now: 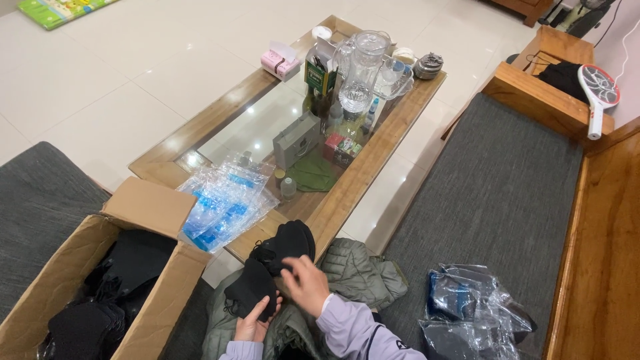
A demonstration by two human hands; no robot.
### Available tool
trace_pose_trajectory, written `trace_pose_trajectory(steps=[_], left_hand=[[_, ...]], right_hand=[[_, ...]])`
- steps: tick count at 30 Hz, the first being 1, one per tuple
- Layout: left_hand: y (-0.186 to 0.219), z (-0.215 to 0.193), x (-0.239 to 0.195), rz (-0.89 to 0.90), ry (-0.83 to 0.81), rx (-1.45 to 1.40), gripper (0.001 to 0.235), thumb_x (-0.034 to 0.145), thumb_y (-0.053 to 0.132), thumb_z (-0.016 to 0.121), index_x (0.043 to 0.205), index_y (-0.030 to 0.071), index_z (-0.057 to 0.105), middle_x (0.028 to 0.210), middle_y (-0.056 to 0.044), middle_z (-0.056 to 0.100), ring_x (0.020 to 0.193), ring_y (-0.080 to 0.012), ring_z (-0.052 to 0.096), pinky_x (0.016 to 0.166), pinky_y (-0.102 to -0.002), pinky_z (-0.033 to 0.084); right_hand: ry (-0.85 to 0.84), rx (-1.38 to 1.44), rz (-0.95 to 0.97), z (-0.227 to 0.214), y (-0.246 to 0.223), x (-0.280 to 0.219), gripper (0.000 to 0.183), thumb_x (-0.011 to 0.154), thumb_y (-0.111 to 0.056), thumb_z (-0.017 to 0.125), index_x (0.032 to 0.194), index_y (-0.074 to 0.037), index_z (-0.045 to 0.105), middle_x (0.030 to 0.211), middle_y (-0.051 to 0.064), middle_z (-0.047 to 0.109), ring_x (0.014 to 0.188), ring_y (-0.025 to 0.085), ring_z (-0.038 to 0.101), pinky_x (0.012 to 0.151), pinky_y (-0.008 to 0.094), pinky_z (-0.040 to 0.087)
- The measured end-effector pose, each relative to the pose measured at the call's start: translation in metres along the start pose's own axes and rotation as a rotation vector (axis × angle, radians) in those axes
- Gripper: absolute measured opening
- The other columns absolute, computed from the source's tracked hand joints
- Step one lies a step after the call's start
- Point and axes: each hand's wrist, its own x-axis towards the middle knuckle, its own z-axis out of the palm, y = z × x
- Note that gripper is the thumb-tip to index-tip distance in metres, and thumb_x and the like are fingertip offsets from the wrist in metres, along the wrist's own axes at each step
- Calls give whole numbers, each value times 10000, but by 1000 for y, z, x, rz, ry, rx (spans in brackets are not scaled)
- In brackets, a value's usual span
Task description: Packing black fabric masks into a cardboard box while sitting on the floor.
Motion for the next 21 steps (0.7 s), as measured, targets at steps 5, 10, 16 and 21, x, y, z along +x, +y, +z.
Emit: trace_pose_trajectory(steps=[5, 10, 16, 21], left_hand=[[-24, -31, 36, 21, 43, -92, 273, 899, -58, 664, 1100, -242, 650, 1085, -344, 706, 927, -409, 686, 830, -465, 561], [-32, -44, 47, 36, 61, -86, 249, 899, -62, 665, 1107, -197, 688, 1169, -289, 712, 1051, -385, 672, 880, -466, 521], [-31, -42, 47, 30, 90, -66, 277, 896, -41, 681, 1109, -218, 678, 1175, -296, 705, 1085, -385, 656, 955, -477, 495], [-31, -40, 44, 58, 133, -78, 251, 865, -37, 733, 1027, -218, 671, 1072, -281, 698, 1008, -360, 666, 910, -472, 512]], right_hand=[[-115, 90, -51, 9, -14, -14, 269, 927, -192, 692, 1177, -94, 702, 925, 24, 597, 693, 176, 657, 596, 296, 524], [-178, 102, -32, 8, -24, -18, 332, 911, -130, 682, 1239, -86, 662, 932, 31, 571, 710, 194, 642, 617, 312, 524], [-185, 110, -14, 10, -24, -20, 422, 885, -109, 672, 1305, -100, 630, 906, 23, 571, 681, 191, 622, 609, 316, 517], [-199, 88, -19, 17, -22, -25, 474, 875, -148, 663, 1343, -106, 603, 916, 44, 599, 698, 237, 631, 612, 347, 510]])
